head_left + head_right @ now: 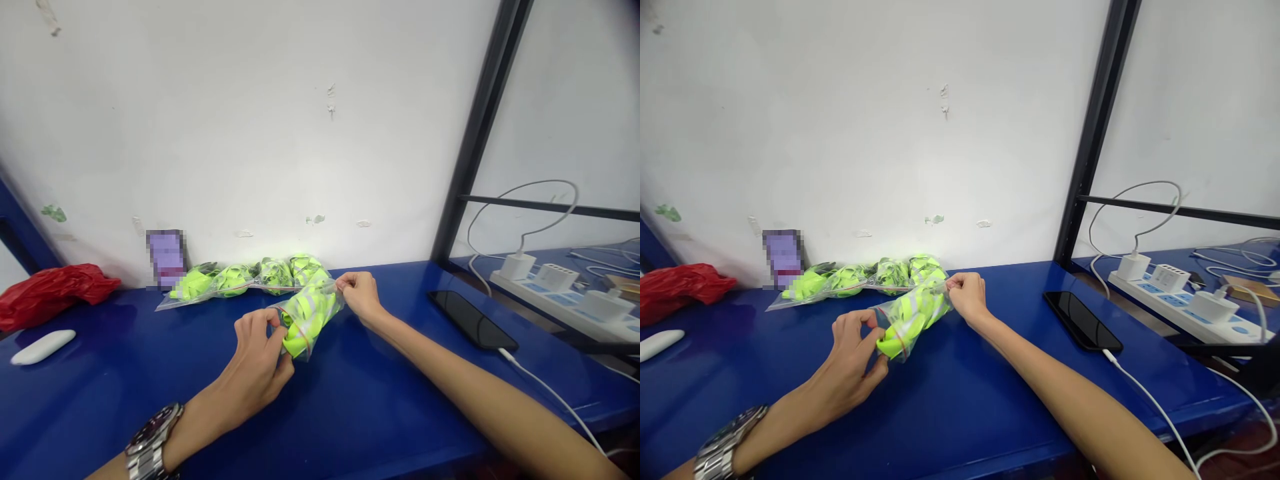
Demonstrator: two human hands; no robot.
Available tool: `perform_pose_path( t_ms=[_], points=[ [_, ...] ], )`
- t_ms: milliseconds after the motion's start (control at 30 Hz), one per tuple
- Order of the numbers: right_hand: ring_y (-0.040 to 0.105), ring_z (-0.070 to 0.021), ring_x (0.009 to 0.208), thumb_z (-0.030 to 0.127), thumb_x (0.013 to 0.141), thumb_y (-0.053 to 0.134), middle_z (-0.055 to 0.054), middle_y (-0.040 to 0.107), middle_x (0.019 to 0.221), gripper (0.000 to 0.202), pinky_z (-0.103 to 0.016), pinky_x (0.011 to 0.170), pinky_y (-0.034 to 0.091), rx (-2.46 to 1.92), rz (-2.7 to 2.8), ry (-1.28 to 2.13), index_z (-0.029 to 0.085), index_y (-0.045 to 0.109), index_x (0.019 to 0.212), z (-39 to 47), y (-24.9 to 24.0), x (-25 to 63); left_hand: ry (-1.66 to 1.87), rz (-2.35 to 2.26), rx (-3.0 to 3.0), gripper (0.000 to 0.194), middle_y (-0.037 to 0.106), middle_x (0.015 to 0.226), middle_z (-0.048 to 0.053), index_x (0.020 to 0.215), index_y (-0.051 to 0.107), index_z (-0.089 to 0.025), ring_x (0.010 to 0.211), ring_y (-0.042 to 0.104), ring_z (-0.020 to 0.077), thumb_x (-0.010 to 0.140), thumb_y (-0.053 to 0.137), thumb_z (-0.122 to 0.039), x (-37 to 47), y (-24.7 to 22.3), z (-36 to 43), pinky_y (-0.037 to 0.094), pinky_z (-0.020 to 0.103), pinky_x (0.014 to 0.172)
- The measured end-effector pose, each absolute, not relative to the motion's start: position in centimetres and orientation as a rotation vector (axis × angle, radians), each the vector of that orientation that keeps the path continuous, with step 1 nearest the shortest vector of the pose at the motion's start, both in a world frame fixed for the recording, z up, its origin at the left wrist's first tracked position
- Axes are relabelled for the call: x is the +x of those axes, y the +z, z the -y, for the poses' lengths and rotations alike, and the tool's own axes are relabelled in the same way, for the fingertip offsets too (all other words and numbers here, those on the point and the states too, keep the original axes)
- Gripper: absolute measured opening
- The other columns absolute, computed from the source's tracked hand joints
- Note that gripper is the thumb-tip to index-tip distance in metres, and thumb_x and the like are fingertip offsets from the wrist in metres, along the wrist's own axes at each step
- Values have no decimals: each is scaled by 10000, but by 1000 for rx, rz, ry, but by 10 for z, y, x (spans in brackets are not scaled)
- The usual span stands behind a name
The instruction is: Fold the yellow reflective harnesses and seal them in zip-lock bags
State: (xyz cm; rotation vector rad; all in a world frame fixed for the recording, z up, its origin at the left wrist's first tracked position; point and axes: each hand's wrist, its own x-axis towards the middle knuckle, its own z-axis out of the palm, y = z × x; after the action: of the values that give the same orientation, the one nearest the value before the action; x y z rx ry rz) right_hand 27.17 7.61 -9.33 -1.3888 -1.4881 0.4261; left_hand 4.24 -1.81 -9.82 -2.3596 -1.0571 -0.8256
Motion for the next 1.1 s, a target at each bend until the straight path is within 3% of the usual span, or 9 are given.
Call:
perform_pose_path(
  t_ms=[100, 333, 500, 633, 767, 933, 1000, 1100],
  points=[
    [589, -180, 588, 205, 655, 496, -45, 654, 563, 215, -254, 555, 395, -1445, 1422, 369, 151, 701, 617, -94, -89, 278, -841, 950, -2427, 132, 444, 1011, 130, 866, 508, -145, 963, 445, 284, 748, 489, -87, 44, -96, 34, 450, 469, 806],
    [620, -186, 632, 165, 656, 503, -58, 677, 577, 226, -244, 598, 407, -1439, 1475, 261, 145, 727, 633, -117, -72, 270, -791, 766, -2683, 418, 563, 1102, 118, 1126, 455, -174, 1061, 572, 212, 743, 392, -19, 30, -90, 49, 520, 288, 880],
    [622, -196, 678, 119, 660, 491, -90, 699, 659, 237, -257, 644, 397, -1447, 1477, 139, 129, 728, 663, -143, -63, 265, -788, 596, -2613, 428, 626, 1012, 107, 1124, 475, -173, 1066, 596, 231, 730, 406, -23, 21, -92, 58, 537, 296, 896],
    [613, -211, 729, 122, 712, 455, -107, 698, 717, 265, -280, 691, 397, -1484, 1424, 60, 114, 720, 720, -162, -62, 303, -575, 513, -2665, 441, 651, 1119, 90, 1136, 506, -196, 1055, 606, 219, 713, 505, -71, 4, -102, 72, 539, 247, 879],
    [607, -180, 736, 169, 775, 461, -70, 702, 755, 257, -255, 695, 407, -1430, 1490, 62, 122, 713, 779, -167, -72, 353, -764, 939, -2841, 368, 630, 1093, 88, 1017, 520, -211, 955, 630, 183, 692, 449, -55, -10, -102, 62, 528, 221, 817],
    [632, -182, 734, 194, 798, 498, -95, 726, 805, 246, -260, 691, 438, -1429, 1544, 137, 110, 720, 857, -170, -91, 378, -1124, 1475, -2839, 50, 632, 913, 43, 777, 464, -210, 831, 607, 175, 759, 496, -177, -26, -95, 26, 506, 259, 736],
    [647, -198, 790, 174, 796, 500, -124, 729, 868, 249, -285, 759, 443, -1422, 1545, 122, 104, 716, 899, -171, -92, 374, -1275, 1679, -2814, 59, 641, 876, 36, 802, 493, -202, 796, 611, 174, 809, 507, -259, -35, -94, 12, 509, 263, 709],
    [639, -230, 912, 181, 842, 441, -173, 700, 1013, 308, -337, 855, 427, -1377, 1517, 48, 81, 678, 1011, -164, -83, 355, -1534, 1857, -2723, 142, 663, 1016, 72, 871, 552, -190, 896, 638, 220, 806, 516, -312, -49, -92, -2, 529, 319, 766]
  ],
)
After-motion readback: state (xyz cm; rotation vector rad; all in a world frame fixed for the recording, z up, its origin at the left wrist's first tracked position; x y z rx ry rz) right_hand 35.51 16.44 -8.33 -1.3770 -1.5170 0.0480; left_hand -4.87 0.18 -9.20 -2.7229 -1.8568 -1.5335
